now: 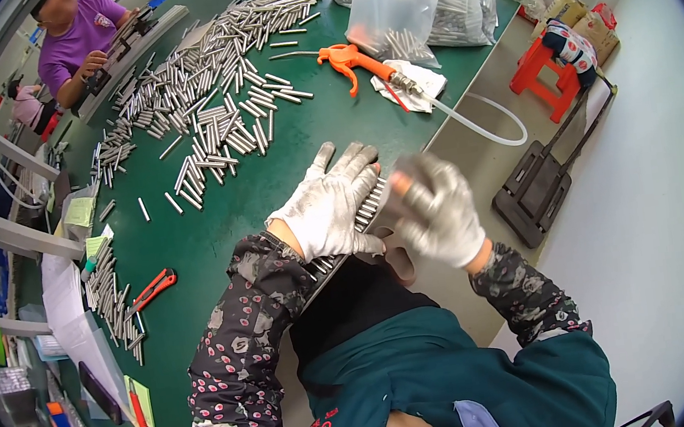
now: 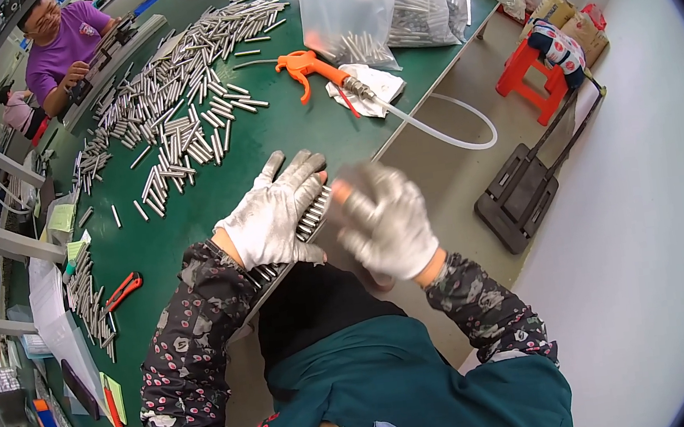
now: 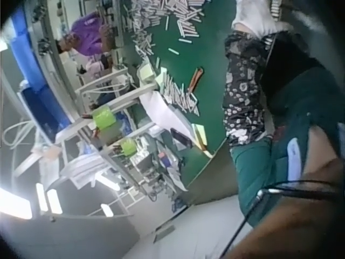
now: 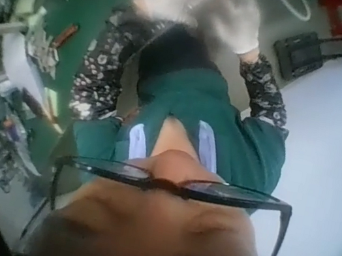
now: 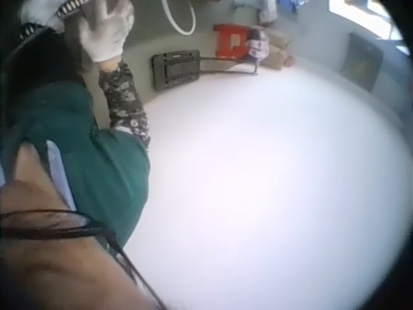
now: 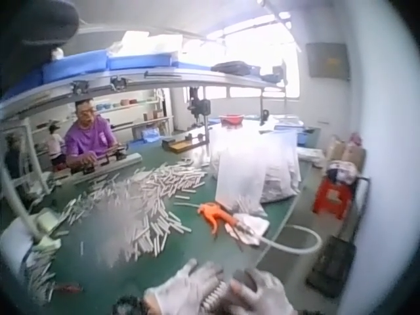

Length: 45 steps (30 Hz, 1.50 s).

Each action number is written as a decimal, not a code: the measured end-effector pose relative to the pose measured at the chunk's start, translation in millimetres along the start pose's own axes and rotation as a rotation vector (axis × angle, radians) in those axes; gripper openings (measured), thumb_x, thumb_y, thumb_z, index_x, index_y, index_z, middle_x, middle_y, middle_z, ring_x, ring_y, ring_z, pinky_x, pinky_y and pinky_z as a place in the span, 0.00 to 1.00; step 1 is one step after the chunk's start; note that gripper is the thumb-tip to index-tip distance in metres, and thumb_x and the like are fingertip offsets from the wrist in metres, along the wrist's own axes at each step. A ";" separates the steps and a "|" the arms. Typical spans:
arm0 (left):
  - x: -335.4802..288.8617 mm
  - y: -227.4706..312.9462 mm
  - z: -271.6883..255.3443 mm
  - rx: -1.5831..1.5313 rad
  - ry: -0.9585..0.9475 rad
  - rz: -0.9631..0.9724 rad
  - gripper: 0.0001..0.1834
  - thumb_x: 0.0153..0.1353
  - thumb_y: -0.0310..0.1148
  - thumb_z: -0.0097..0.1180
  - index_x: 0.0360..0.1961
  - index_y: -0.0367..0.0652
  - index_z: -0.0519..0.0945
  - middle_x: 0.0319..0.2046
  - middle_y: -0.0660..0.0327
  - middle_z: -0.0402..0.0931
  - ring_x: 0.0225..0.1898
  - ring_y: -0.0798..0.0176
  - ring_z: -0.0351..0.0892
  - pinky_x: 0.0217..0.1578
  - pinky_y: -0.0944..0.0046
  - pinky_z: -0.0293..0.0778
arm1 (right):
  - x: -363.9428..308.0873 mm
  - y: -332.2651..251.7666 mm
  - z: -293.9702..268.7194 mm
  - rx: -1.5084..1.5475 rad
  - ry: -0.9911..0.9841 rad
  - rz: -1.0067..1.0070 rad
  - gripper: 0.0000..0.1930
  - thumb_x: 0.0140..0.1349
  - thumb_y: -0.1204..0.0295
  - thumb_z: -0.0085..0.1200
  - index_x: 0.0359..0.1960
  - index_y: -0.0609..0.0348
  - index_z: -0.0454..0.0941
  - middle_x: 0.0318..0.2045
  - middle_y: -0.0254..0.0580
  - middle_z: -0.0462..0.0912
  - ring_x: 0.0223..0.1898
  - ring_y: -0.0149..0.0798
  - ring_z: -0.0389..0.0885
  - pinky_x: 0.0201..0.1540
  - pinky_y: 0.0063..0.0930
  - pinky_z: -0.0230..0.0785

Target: The recorder sorts small cylindrical metal pins and bundles them into organized packs using rubber bands.

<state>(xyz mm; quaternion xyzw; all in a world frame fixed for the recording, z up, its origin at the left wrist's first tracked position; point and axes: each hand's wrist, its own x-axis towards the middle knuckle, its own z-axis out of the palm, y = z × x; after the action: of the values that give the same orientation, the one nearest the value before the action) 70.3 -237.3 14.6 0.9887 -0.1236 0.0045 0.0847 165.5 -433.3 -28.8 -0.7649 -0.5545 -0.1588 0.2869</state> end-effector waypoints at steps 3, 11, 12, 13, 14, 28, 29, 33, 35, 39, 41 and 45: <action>-0.2 -1.7 3.4 0.003 -0.006 -0.001 0.55 0.37 0.63 0.61 0.59 0.28 0.64 0.63 0.45 0.55 0.67 0.46 0.50 0.66 0.44 0.42 | 7.0 13.7 -11.6 -0.140 0.151 0.226 0.28 0.44 0.62 0.61 0.51 0.53 0.75 0.53 0.55 0.68 0.51 0.54 0.68 0.51 0.46 0.64; -28.4 -11.9 -9.1 0.014 0.055 0.077 0.63 0.39 0.74 0.52 0.65 0.33 0.55 0.65 0.41 0.50 0.68 0.39 0.46 0.66 0.43 0.38 | -4.2 2.2 -16.8 -0.032 0.072 0.246 0.30 0.40 0.63 0.61 0.50 0.55 0.75 0.52 0.57 0.68 0.51 0.56 0.68 0.52 0.45 0.64; -30.2 -13.0 -2.8 0.015 0.024 0.077 0.62 0.38 0.73 0.52 0.64 0.33 0.55 0.65 0.41 0.51 0.68 0.40 0.46 0.66 0.43 0.39 | -4.7 -1.7 -16.0 -0.023 0.059 0.207 0.30 0.41 0.62 0.61 0.50 0.55 0.75 0.52 0.58 0.68 0.51 0.57 0.68 0.52 0.46 0.64; -30.9 -13.6 2.7 0.016 -0.007 0.078 0.62 0.38 0.73 0.53 0.64 0.32 0.56 0.65 0.41 0.51 0.68 0.40 0.47 0.66 0.43 0.39 | -5.3 -6.7 -15.1 -0.015 0.046 0.168 0.30 0.41 0.61 0.61 0.51 0.55 0.75 0.52 0.58 0.67 0.51 0.57 0.68 0.52 0.47 0.64; -27.9 -13.6 2.5 0.016 -0.009 0.079 0.62 0.38 0.73 0.53 0.64 0.32 0.56 0.65 0.41 0.51 0.68 0.40 0.47 0.66 0.43 0.39 | -5.0 -15.8 -12.9 0.002 0.027 0.134 0.30 0.41 0.60 0.60 0.51 0.53 0.75 0.53 0.59 0.67 0.51 0.57 0.68 0.50 0.48 0.64; -12.6 -10.5 1.9 0.021 0.025 0.048 0.58 0.37 0.65 0.60 0.61 0.29 0.60 0.63 0.44 0.55 0.67 0.43 0.49 0.66 0.44 0.42 | 14.9 -3.9 -9.5 -0.163 0.054 0.137 0.29 0.45 0.59 0.58 0.52 0.52 0.74 0.52 0.60 0.68 0.49 0.57 0.69 0.47 0.47 0.64; -12.3 -12.1 3.4 0.009 0.022 0.054 0.58 0.37 0.64 0.60 0.61 0.29 0.60 0.63 0.44 0.55 0.67 0.43 0.49 0.66 0.44 0.42 | 17.3 -1.7 -10.7 -0.205 0.106 0.152 0.29 0.44 0.59 0.57 0.52 0.53 0.73 0.52 0.60 0.68 0.49 0.57 0.69 0.47 0.47 0.64; -13.3 -15.2 5.4 -0.009 0.037 0.058 0.58 0.37 0.64 0.61 0.61 0.29 0.60 0.63 0.43 0.55 0.67 0.43 0.50 0.66 0.44 0.42 | 3.5 -23.3 -1.0 -0.023 -0.056 -0.089 0.30 0.45 0.57 0.58 0.53 0.52 0.73 0.51 0.59 0.68 0.48 0.57 0.69 0.46 0.48 0.64; -11.0 -14.5 3.0 0.008 0.034 0.054 0.58 0.37 0.64 0.61 0.61 0.29 0.60 0.63 0.43 0.55 0.67 0.43 0.50 0.66 0.43 0.42 | 16.9 1.2 -1.6 -0.195 0.068 0.171 0.30 0.45 0.57 0.59 0.53 0.49 0.73 0.52 0.59 0.68 0.50 0.57 0.69 0.47 0.49 0.64; -11.1 -15.6 3.3 -0.017 0.035 0.061 0.58 0.37 0.64 0.61 0.60 0.28 0.60 0.62 0.43 0.55 0.67 0.43 0.50 0.66 0.43 0.43 | 8.4 -25.0 -5.8 -0.001 -0.162 -0.049 0.30 0.46 0.56 0.59 0.55 0.46 0.72 0.53 0.59 0.67 0.52 0.57 0.68 0.50 0.49 0.63; -10.5 -15.2 3.0 -0.004 0.033 0.061 0.58 0.37 0.64 0.60 0.60 0.28 0.60 0.62 0.43 0.55 0.67 0.43 0.50 0.66 0.43 0.43 | 8.4 -11.3 -0.5 -0.062 -0.030 0.025 0.30 0.46 0.57 0.59 0.55 0.48 0.72 0.53 0.60 0.67 0.51 0.57 0.68 0.50 0.51 0.62; -11.3 -13.7 2.2 0.000 0.021 0.068 0.58 0.37 0.65 0.60 0.61 0.28 0.60 0.62 0.41 0.56 0.66 0.43 0.51 0.66 0.43 0.43 | 12.2 -7.5 -9.5 -0.084 0.065 0.070 0.28 0.45 0.59 0.58 0.52 0.50 0.74 0.53 0.57 0.68 0.49 0.57 0.68 0.48 0.49 0.63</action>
<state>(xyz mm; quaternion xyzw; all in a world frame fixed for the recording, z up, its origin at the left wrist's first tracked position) 62.7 -221.9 9.7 0.9839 -0.1560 0.0178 0.0857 163.2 -428.3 -12.5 -0.7897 -0.5105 -0.1964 0.2778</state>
